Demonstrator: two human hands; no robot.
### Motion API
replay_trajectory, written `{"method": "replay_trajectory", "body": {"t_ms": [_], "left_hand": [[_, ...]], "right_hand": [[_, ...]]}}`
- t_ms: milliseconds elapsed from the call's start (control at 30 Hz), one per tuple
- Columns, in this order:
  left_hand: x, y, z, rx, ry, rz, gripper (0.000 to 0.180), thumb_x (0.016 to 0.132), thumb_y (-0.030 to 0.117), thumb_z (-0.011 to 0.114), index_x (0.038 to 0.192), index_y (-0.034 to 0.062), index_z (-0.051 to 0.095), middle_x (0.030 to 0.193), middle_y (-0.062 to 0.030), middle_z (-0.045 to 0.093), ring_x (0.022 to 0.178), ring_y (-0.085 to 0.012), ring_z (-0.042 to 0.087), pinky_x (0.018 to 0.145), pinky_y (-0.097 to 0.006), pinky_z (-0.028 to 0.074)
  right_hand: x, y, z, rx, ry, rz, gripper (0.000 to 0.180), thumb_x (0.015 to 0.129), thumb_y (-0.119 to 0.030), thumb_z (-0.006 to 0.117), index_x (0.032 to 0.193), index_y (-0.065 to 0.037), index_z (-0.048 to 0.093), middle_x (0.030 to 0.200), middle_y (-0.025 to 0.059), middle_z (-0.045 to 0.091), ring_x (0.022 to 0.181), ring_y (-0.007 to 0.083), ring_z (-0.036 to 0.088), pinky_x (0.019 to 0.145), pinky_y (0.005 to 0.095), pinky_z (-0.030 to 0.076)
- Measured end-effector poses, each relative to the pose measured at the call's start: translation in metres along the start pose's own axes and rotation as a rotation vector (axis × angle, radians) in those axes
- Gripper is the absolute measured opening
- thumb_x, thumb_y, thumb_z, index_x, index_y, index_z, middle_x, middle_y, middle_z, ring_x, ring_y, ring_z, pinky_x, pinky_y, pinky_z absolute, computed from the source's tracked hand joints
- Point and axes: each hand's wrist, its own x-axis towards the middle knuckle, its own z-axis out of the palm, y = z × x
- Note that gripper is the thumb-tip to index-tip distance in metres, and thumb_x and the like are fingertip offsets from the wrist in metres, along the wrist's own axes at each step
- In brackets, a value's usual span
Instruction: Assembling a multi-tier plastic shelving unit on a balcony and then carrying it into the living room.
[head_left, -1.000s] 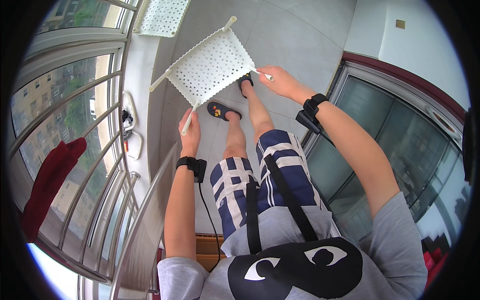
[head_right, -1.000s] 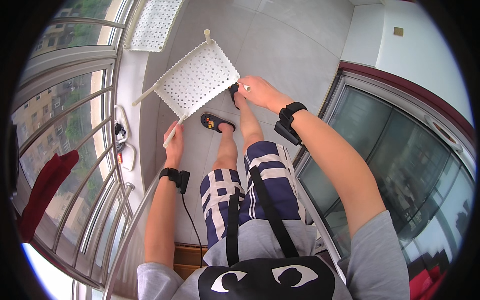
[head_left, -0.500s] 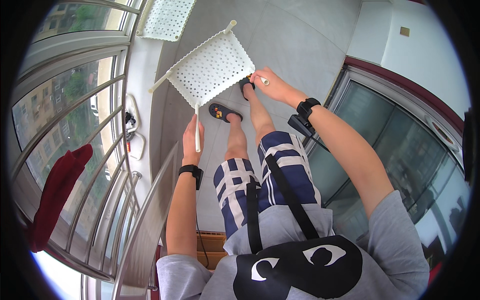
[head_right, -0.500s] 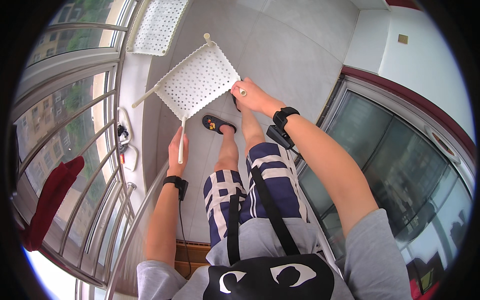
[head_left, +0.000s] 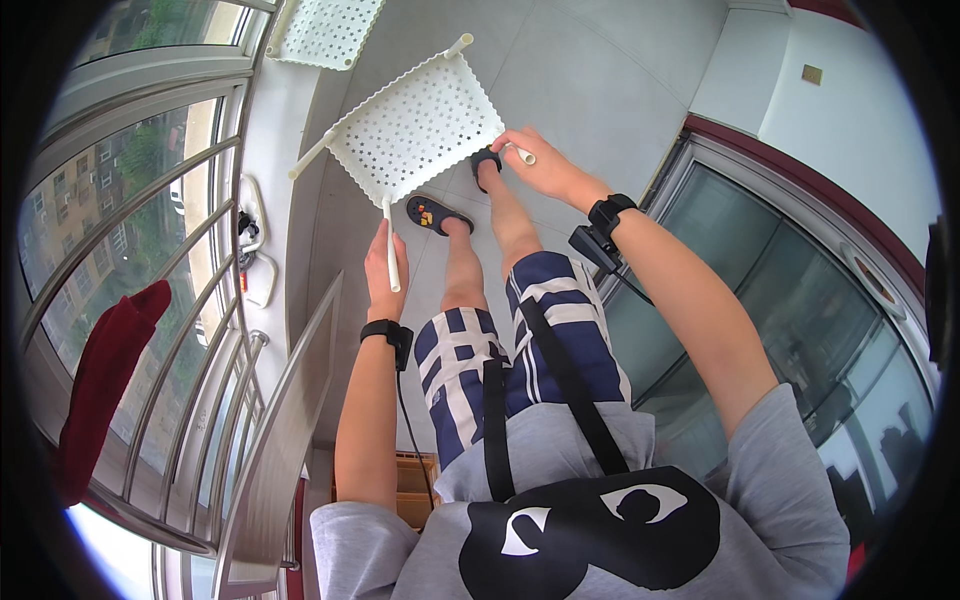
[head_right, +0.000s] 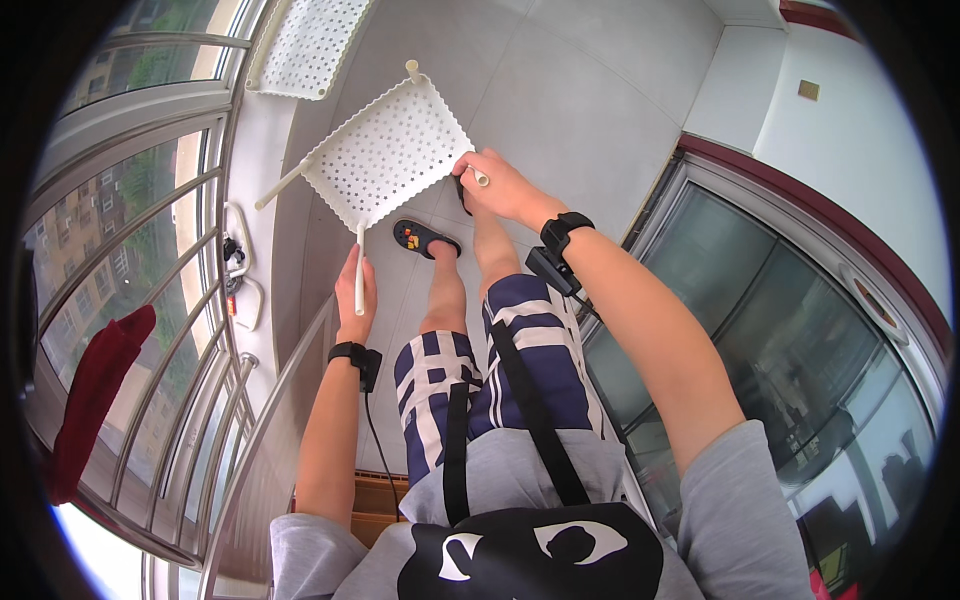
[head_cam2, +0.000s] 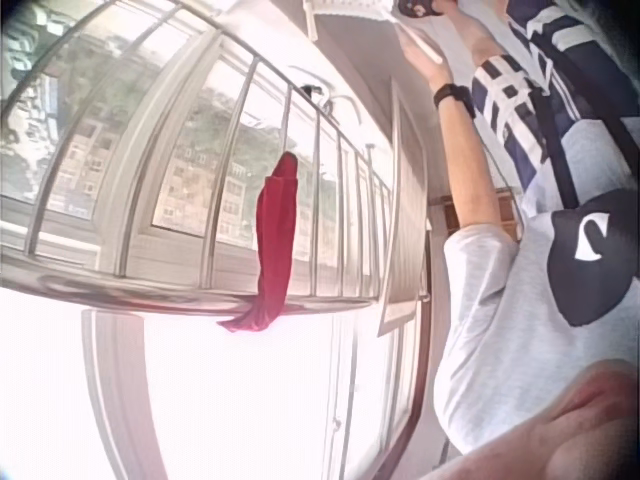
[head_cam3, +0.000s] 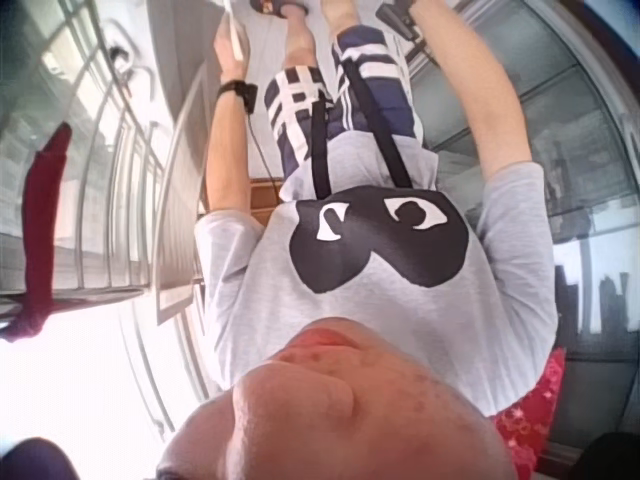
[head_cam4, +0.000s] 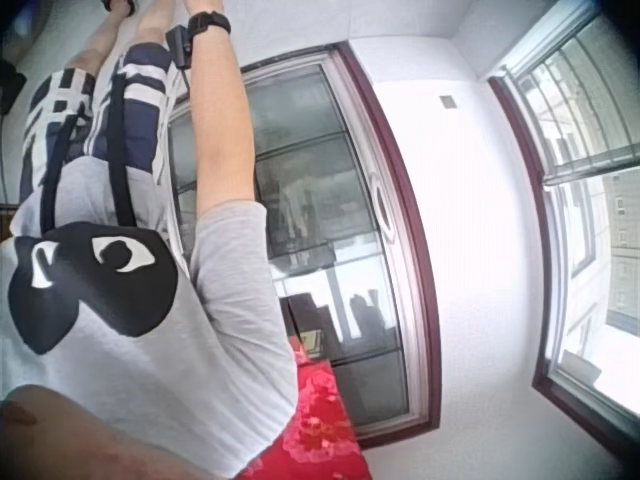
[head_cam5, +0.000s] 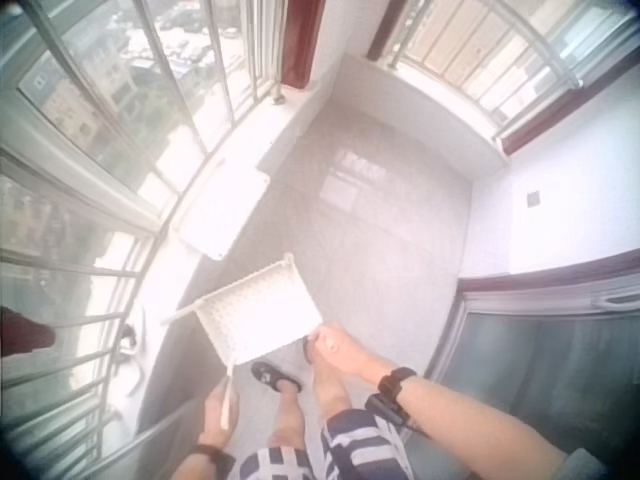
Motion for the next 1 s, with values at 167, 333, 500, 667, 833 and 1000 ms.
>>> {"method": "replay_trajectory", "body": {"t_ms": [167,333,500,667,833,1000], "left_hand": [[0.024,-0.005,-0.001,-0.202,0.001,-0.152,0.039,0.095,0.021,0.051,0.12,-0.0086,0.056,0.085,-0.0235,0.065,0.082,-0.0341,0.066,0.074,-0.037,0.05],[0.026,0.01,-0.001,-0.249,-0.01,-0.176,0.039,0.094,0.021,0.048,0.119,-0.007,0.055,0.088,-0.0289,0.064,0.087,-0.0454,0.062,0.075,-0.044,0.05],[0.011,-0.021,0.006,-0.385,0.055,-0.229,0.048,0.096,0.024,0.049,0.135,-0.0033,0.041,0.113,-0.022,0.063,0.104,-0.0335,0.061,0.091,-0.038,0.047],[-0.002,-0.018,0.016,-0.633,0.074,-0.407,0.064,0.093,0.015,0.052,0.146,0.0005,0.019,0.122,-0.0181,0.059,0.11,-0.0309,0.059,0.094,-0.039,0.046],[-0.041,-0.008,0.016,-0.62,0.106,-0.571,0.05,0.093,0.008,0.047,0.14,0.001,0.032,0.119,-0.0142,0.057,0.097,-0.0223,0.06,0.086,-0.034,0.048],[-0.102,-0.009,0.056,-0.708,0.05,-0.856,0.04,0.091,0.005,0.046,0.13,-0.0006,0.043,0.117,-0.0121,0.058,0.092,-0.0202,0.06,0.08,-0.032,0.049]], "right_hand": [[-0.009,-0.002,-0.003,-0.09,-0.052,-0.053,0.025,0.095,-0.022,0.044,0.114,-0.013,0.056,0.108,0.0128,0.048,0.103,0.0288,0.05,0.094,0.0383,0.04],[-0.007,0.009,-0.016,-0.18,-0.051,-0.08,0.037,0.093,-0.02,0.048,0.129,-0.012,0.05,0.116,0.0136,0.051,0.105,0.0269,0.051,0.092,0.0369,0.042],[0.017,-0.023,-0.071,0.189,-0.282,0.245,0.047,0.088,-0.013,0.052,0.134,-0.007,0.048,0.103,0.0057,0.064,0.086,0.0137,0.061,0.079,0.028,0.048],[0.094,-0.069,-0.135,0.282,-0.067,0.299,0.048,0.089,-0.016,0.052,0.135,-0.005,0.046,0.105,0.0059,0.064,0.088,0.0132,0.061,0.078,0.0281,0.048],[0.209,-0.127,-0.113,0.122,-0.13,0.229,0.053,0.089,-0.02,0.053,0.139,-0.005,0.041,0.107,0.0079,0.064,0.09,0.0134,0.061,0.079,0.0287,0.048],[0.31,-0.135,-0.068,-0.847,-0.417,-0.395,0.073,0.084,-0.022,0.055,0.148,-0.006,0.024,0.112,0.0209,0.062,0.099,0.0342,0.061,0.089,0.0404,0.048]]}}
